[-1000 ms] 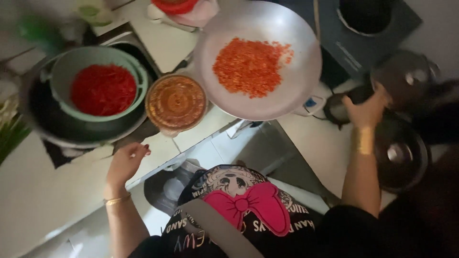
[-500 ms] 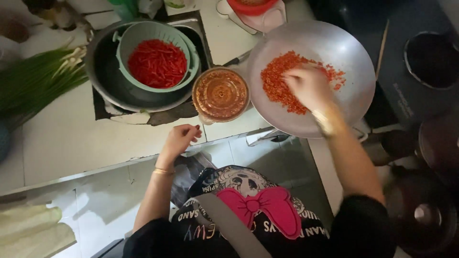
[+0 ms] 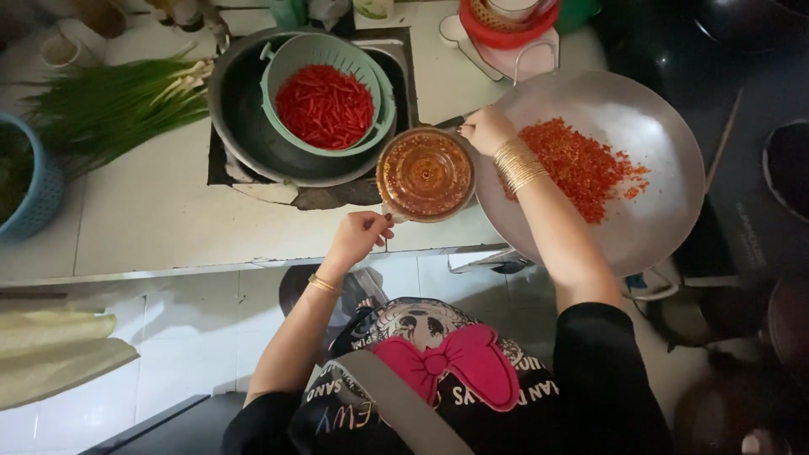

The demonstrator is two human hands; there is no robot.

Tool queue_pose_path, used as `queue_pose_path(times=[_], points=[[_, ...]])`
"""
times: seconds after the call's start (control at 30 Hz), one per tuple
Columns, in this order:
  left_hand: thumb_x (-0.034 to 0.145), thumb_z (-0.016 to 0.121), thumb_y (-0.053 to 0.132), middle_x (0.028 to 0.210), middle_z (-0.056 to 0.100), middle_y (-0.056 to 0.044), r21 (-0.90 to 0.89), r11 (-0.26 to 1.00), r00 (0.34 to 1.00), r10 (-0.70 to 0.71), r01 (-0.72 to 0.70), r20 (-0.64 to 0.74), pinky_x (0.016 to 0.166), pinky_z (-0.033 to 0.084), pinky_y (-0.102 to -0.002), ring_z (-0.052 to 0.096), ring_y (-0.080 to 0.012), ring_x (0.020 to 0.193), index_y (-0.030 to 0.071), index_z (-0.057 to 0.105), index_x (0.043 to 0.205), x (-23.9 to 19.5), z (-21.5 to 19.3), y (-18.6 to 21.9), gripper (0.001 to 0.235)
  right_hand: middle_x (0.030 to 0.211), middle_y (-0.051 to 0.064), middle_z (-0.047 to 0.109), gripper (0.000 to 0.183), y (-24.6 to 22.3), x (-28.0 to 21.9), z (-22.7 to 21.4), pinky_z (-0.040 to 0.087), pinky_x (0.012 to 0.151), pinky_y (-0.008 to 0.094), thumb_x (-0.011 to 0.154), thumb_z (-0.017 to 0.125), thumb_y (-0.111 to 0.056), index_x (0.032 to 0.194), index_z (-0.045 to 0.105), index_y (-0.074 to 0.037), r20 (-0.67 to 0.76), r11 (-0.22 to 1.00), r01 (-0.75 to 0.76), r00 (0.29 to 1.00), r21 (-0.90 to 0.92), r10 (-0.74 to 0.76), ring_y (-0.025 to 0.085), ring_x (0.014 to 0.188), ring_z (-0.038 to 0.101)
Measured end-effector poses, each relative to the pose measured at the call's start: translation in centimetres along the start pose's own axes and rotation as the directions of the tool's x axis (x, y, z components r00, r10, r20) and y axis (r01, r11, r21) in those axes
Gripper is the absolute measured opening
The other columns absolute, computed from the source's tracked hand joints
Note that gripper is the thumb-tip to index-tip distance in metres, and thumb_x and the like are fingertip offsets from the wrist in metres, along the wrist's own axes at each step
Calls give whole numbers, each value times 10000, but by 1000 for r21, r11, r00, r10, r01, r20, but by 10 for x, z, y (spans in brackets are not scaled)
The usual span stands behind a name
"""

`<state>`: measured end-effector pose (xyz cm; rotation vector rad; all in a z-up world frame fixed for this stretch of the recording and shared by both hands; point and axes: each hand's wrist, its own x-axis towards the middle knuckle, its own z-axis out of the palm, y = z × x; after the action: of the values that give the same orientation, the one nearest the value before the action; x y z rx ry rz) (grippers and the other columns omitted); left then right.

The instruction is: The person operates a blender jar to grind red chili peppers, then pours the ground mixture into a large wok using a ladle. They transfer whole red chili peppers from a green colander into the blender jar and continue the grinding process.

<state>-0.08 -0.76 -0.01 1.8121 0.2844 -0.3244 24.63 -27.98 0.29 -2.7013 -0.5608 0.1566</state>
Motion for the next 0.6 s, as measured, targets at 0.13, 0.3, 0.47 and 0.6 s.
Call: queue_pose_path(times=[0.13, 0.3, 0.47, 0.6], points=[[963, 610, 242, 754, 759, -102, 3, 1000, 1000, 19, -19, 2, 521, 526, -231, 685, -142, 613, 23, 767, 967, -2, -4, 6, 269, 972, 126, 780, 210, 13, 5, 6, 573, 890, 461, 918, 643, -272, 987, 817, -175, -39, 1000, 5, 999, 28, -4, 387, 984, 727], [925, 624, 287, 745, 779, -25, 210, 978, 1000, -2, 5, -18, 690, 560, -299, 754, -147, 677, 146, 797, 931, -21, -22, 54, 224, 1023, 148, 767, 218, -26, -50, -73, 572, 864, 468, 935, 672, -241, 1061, 804, -121, -110, 986, 104, 990, 128, -90, 381, 1005, 710], [944, 573, 337, 721, 733, -124, 381, 901, 978, 194, -209, 79, 737, 531, -401, 728, -306, 742, 91, 770, 881, 2, -27, 129, 321, 949, 197, 649, 273, 3, -116, -165, 513, 754, 431, 1002, 654, -237, 1066, 709, 23, 119, 904, -110, 991, 414, 67, 332, 875, 630], [963, 554, 347, 703, 734, -88, 428, 792, 898, 415, -436, 147, 745, 543, -391, 731, -294, 760, 117, 775, 854, 83, 8, 151, 337, 748, -25, 414, 235, 82, -169, -158, 347, 488, 211, 1051, 610, -111, 821, 578, -77, 65, 528, -239, 943, 815, 326, 107, 633, 439]])
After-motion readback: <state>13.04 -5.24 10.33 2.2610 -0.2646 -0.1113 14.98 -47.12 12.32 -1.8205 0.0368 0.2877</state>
